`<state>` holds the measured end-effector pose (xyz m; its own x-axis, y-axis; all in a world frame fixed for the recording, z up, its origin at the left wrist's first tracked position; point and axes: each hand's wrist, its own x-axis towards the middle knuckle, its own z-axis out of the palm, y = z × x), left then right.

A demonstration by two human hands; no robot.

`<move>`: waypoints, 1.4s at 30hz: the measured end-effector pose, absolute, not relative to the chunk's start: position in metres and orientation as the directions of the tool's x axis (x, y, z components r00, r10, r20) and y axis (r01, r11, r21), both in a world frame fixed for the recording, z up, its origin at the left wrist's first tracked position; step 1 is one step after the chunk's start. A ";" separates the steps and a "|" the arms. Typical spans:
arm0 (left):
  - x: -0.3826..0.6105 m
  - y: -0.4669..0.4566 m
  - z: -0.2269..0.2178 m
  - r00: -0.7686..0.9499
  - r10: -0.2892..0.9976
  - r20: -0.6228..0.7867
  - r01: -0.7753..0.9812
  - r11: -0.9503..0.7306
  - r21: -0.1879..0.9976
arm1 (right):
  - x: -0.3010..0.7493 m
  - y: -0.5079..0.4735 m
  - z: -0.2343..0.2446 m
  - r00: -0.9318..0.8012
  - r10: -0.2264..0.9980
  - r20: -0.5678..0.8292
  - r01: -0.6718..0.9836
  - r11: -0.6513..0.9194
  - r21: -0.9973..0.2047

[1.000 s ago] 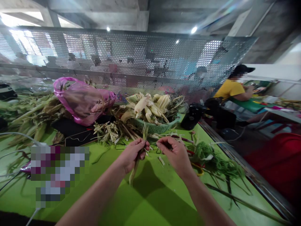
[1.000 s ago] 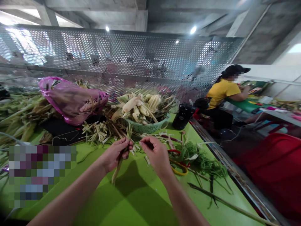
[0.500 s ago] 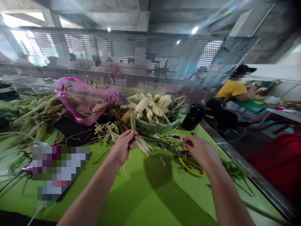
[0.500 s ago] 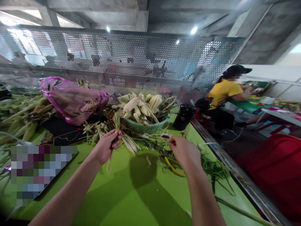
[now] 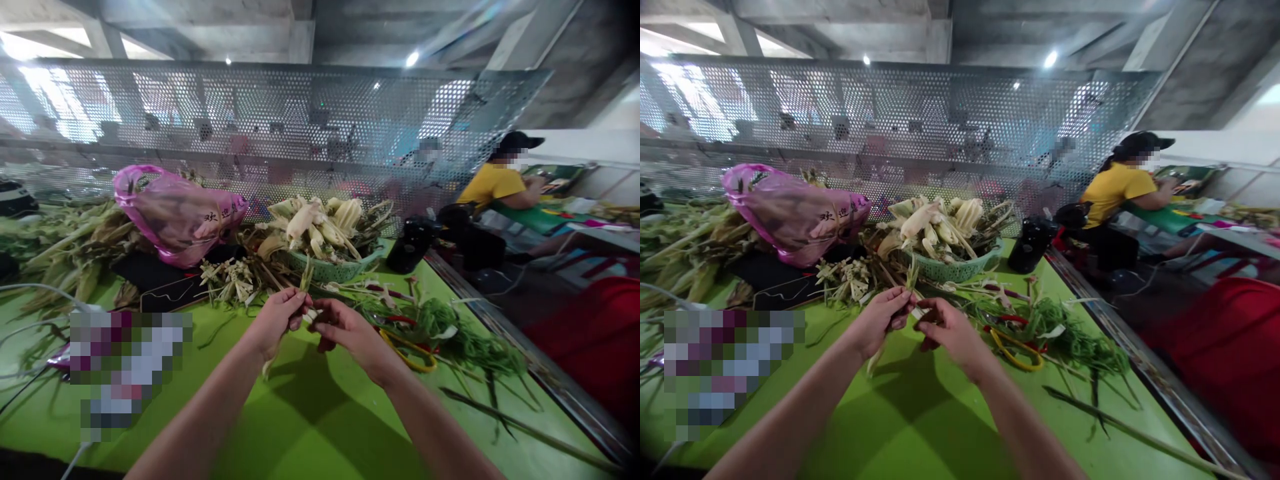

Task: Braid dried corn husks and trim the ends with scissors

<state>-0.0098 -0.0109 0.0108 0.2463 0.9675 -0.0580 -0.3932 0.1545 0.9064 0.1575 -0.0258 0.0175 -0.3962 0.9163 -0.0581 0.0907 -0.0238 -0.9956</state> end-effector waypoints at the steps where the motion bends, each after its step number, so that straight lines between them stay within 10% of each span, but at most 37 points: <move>1: -0.011 -0.011 0.010 0.246 0.968 -0.050 -0.398 0.148 0.905 | 0.159 -0.024 0.015 -0.374 0.926 -0.058 0.102 -0.021 -0.995; 11: -0.014 -0.009 0.012 0.052 0.999 0.001 -0.248 0.012 0.969 | 0.177 -0.021 0.021 -0.207 0.891 0.405 0.576 0.446 -0.685; 25: 0.008 -0.019 0.000 0.244 0.965 -0.099 -0.264 0.164 0.950 | 0.169 -0.031 0.022 -0.256 0.825 0.504 0.698 0.518 -0.494; 42: 0.009 -0.022 0.001 0.366 0.930 -0.023 0.061 0.001 0.998 | 0.171 -0.017 0.015 -0.087 0.991 0.104 0.269 0.124 -0.955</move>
